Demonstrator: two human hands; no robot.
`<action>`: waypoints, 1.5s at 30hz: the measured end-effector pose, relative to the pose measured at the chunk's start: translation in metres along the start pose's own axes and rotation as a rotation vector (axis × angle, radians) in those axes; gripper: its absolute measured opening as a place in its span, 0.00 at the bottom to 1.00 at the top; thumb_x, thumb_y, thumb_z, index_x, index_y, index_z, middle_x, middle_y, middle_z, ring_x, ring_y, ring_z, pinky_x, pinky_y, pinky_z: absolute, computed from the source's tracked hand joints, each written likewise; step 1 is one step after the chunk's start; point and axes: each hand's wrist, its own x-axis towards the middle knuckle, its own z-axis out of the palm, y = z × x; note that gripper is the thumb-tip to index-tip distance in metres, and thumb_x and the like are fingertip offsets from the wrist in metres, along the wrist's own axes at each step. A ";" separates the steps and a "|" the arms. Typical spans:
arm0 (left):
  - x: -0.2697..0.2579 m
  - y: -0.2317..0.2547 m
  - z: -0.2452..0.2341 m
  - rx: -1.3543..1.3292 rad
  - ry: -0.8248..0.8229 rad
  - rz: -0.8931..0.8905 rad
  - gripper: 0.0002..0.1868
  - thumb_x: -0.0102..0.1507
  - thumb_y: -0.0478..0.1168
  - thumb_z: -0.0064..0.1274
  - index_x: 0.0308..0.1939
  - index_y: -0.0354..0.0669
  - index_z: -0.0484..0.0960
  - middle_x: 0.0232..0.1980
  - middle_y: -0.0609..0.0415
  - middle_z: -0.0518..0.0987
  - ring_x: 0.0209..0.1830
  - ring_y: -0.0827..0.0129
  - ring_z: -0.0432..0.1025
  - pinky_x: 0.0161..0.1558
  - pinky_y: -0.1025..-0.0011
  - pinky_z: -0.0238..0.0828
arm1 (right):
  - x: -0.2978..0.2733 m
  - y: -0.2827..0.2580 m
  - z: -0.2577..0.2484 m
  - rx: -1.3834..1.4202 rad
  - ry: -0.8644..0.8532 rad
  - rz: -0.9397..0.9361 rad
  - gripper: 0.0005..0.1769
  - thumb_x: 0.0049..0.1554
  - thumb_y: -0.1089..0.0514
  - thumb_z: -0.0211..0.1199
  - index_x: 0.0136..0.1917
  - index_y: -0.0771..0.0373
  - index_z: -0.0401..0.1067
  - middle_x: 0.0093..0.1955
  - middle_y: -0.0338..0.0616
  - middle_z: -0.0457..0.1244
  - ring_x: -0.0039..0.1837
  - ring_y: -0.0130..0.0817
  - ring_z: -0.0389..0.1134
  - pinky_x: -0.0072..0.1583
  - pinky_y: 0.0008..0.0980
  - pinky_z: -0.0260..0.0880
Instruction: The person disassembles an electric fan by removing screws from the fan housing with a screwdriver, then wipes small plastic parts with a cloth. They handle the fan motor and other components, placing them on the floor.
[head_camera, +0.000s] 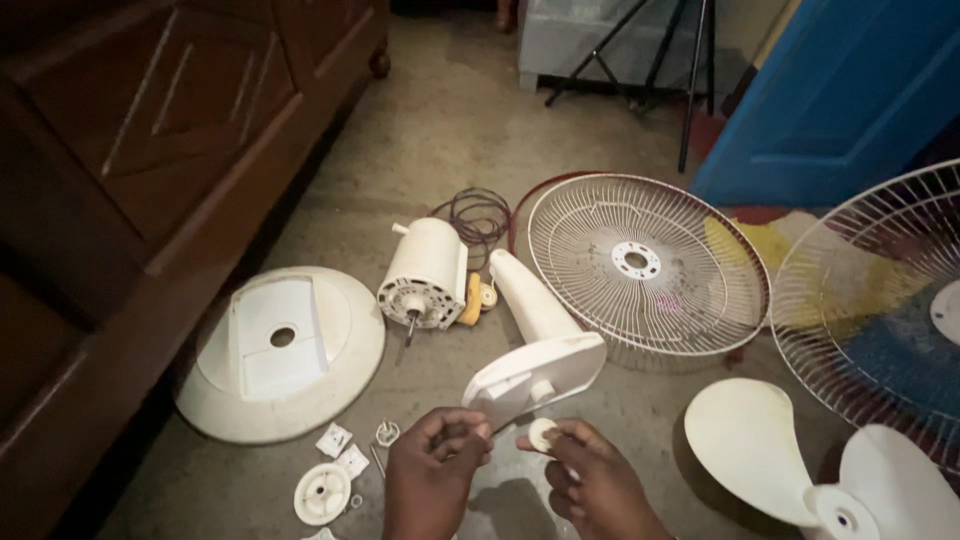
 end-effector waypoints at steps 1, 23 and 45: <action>0.003 0.004 -0.002 -0.001 0.030 0.015 0.09 0.59 0.31 0.60 0.42 0.31 0.84 0.36 0.49 0.87 0.34 0.71 0.81 0.38 0.73 0.82 | 0.002 -0.005 0.001 -0.027 0.017 -0.012 0.11 0.59 0.60 0.56 0.55 0.63 0.66 0.48 0.49 0.72 0.26 0.22 0.48 0.27 0.25 0.44; 0.217 -0.017 0.050 -0.207 0.512 -0.204 0.55 0.47 0.46 0.77 0.69 0.24 0.64 0.67 0.42 0.75 0.64 0.58 0.72 0.65 0.63 0.68 | 0.116 -0.161 0.036 -1.531 0.394 -0.489 0.26 0.57 0.36 0.59 0.56 0.58 0.76 0.49 0.49 0.71 0.51 0.45 0.73 0.56 0.44 0.71; 0.259 -0.018 0.058 -0.669 0.604 -0.359 0.33 0.53 0.36 0.70 0.61 0.29 0.76 0.61 0.44 0.80 0.54 0.55 0.76 0.57 0.56 0.75 | 0.133 -0.135 0.063 -1.906 0.386 -0.019 0.47 0.39 0.32 0.77 0.61 0.66 0.76 0.60 0.55 0.69 0.60 0.46 0.73 0.62 0.41 0.74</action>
